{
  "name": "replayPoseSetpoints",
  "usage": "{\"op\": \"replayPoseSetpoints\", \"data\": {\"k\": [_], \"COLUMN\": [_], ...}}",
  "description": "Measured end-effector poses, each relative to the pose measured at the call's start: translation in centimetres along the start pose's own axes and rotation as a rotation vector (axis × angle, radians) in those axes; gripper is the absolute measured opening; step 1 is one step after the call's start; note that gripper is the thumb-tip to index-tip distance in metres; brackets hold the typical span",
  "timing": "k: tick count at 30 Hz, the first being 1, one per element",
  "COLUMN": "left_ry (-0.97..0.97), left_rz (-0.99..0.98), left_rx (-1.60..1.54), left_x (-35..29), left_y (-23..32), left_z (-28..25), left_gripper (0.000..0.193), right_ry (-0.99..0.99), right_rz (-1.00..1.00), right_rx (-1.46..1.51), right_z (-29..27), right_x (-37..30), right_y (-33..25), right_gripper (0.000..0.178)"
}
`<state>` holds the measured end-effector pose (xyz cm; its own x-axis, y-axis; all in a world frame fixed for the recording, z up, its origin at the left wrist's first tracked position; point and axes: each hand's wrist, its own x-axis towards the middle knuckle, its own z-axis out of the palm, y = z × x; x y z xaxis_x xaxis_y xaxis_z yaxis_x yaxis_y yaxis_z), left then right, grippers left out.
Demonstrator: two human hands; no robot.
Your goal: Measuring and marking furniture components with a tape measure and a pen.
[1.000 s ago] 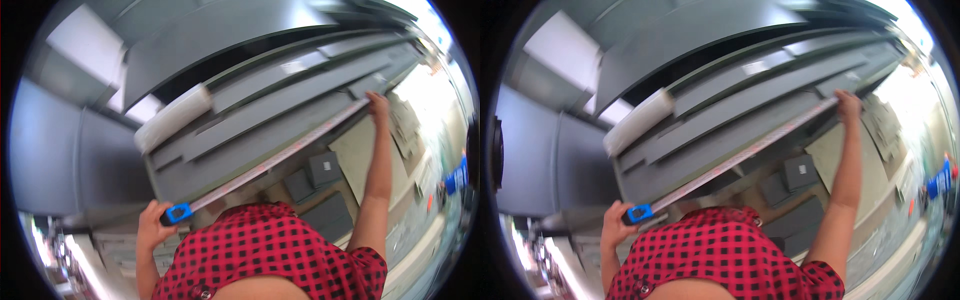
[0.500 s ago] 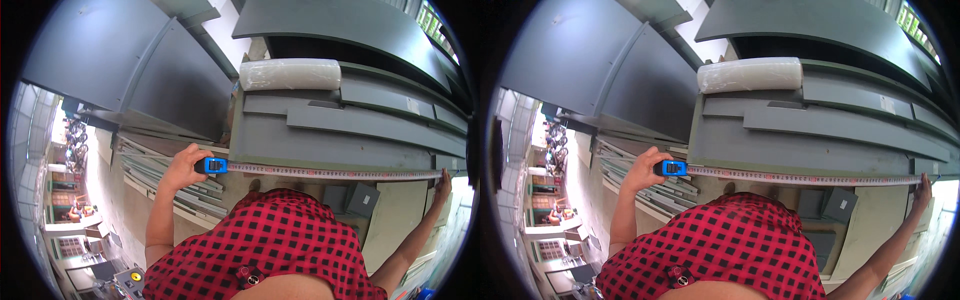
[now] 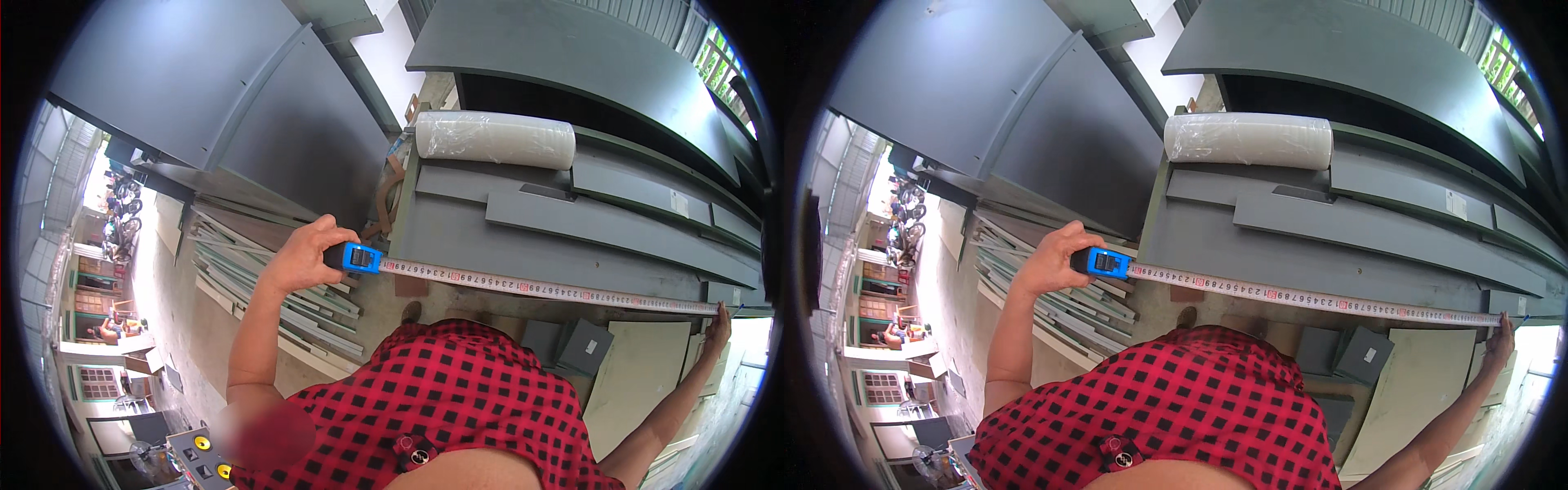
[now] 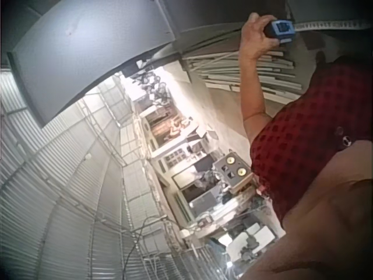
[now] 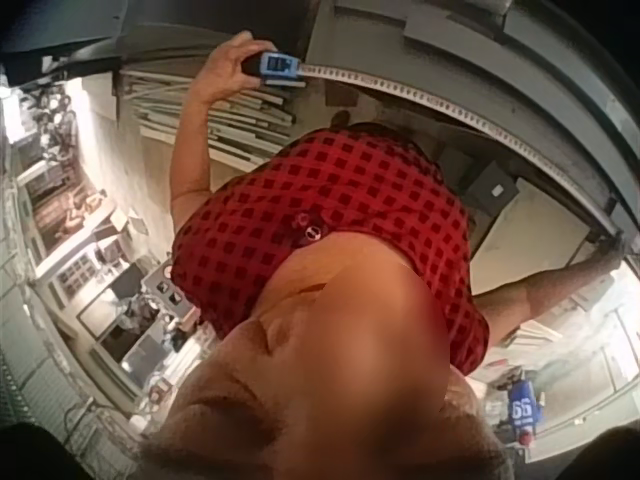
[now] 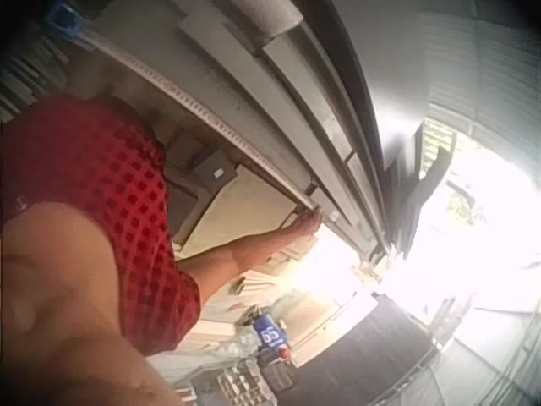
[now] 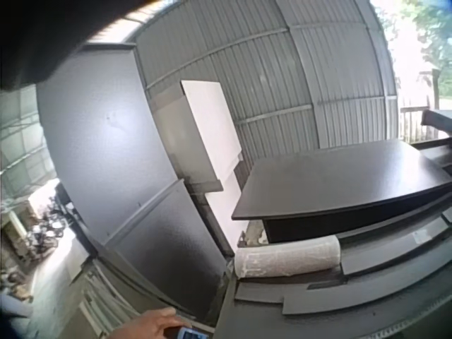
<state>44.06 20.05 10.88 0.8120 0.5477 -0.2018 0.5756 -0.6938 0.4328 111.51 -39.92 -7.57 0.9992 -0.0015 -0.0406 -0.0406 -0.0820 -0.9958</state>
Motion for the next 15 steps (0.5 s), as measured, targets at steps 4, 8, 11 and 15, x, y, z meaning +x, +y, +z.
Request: {"op": "replayPoseSetpoints", "data": {"k": [4,8,11,15], "left_ry": [-0.002,-0.012,-0.026,-0.042], "left_rz": [-0.003,0.022,0.005,0.024], "left_rx": [-0.010,0.001,0.014,0.019], "left_x": [0.6,0.7,0.8,1.1], "left_y": [0.4,0.8,1.2,1.4], "left_z": [-0.1,0.0,0.1,-0.1], "left_gripper": [0.045,0.044,0.044,0.043], "right_ry": [0.045,0.007,-0.051,-0.029], "right_rz": [0.015,0.068,0.147,0.024], "right_rx": [0.022,-0.028,-0.106,-0.086], "right_z": [0.4,0.9,0.7,-1.5], "right_x": [-0.1,0.1,0.2,1.8], "right_y": [0.0,-0.7,-0.8,0.3], "right_gripper": [0.013,0.013,0.014,0.015]}}
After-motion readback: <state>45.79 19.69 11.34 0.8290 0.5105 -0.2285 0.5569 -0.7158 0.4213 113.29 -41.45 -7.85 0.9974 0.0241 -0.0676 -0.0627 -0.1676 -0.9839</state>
